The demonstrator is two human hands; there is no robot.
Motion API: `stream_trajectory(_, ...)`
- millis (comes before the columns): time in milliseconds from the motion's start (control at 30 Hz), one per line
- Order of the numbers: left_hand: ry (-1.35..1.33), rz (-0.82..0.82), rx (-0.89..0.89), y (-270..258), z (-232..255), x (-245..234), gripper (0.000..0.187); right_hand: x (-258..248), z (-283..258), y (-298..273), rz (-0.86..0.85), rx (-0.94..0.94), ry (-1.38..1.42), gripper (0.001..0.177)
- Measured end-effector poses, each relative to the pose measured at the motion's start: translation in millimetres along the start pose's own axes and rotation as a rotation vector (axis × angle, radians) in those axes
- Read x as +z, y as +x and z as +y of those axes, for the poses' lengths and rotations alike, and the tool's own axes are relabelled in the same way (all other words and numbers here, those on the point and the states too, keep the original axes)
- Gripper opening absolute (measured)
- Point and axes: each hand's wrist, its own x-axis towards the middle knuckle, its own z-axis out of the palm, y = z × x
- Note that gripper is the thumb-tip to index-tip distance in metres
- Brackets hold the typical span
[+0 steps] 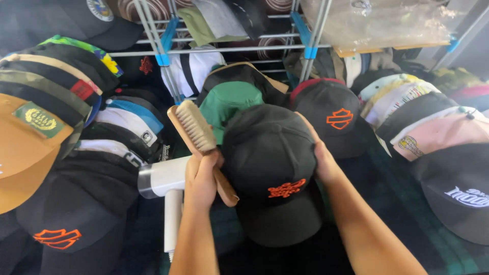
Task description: Cleaning and reshaping a baseball cap using a brush and a handheld steamer.
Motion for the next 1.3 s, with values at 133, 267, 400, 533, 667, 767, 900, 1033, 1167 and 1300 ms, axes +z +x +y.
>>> stream_trajectory(133,0.311,0.071,-0.024,-18,3,3,0.025,-4,13,-3,0.021,-0.06,0.108,0.088)
stream_trajectory(267,0.682,0.086,-0.164,-16,55,26,0.049,-19,3,-4,-0.008,0.132,0.243,0.092)
stream_trajectory(400,0.955,-0.077,0.517,-10,103,40,0.048,-23,0,-2,-0.036,0.217,0.34,0.092)
stream_trajectory(533,1.125,-0.301,0.559,-2,150,85,0.045,-24,21,-12,-0.045,0.257,0.369,0.091)
stream_trajectory(667,1.422,-0.628,0.476,6,150,124,0.051,-26,18,-12,0.004,0.375,0.307,0.076)
stream_trajectory(767,1.489,-0.864,0.572,4,148,144,0.049,-28,0,-3,-0.04,0.336,0.46,0.089)
stream_trajectory(900,1.569,-1.133,0.605,-4,163,161,0.067,-28,-57,1,-0.001,0.364,0.517,0.071)
stream_trajectory(1033,1.48,-1.031,0.803,10,156,143,0.069,-26,-7,0,-0.085,0.337,0.622,0.075)
stream_trajectory(1167,1.553,-1.075,0.778,10,155,125,0.094,-24,-9,0,-0.03,0.373,0.39,0.08)
stream_trajectory(1300,1.516,-1.115,0.869,4,150,111,0.088,-24,-12,0,-0.049,0.288,0.389,0.072)
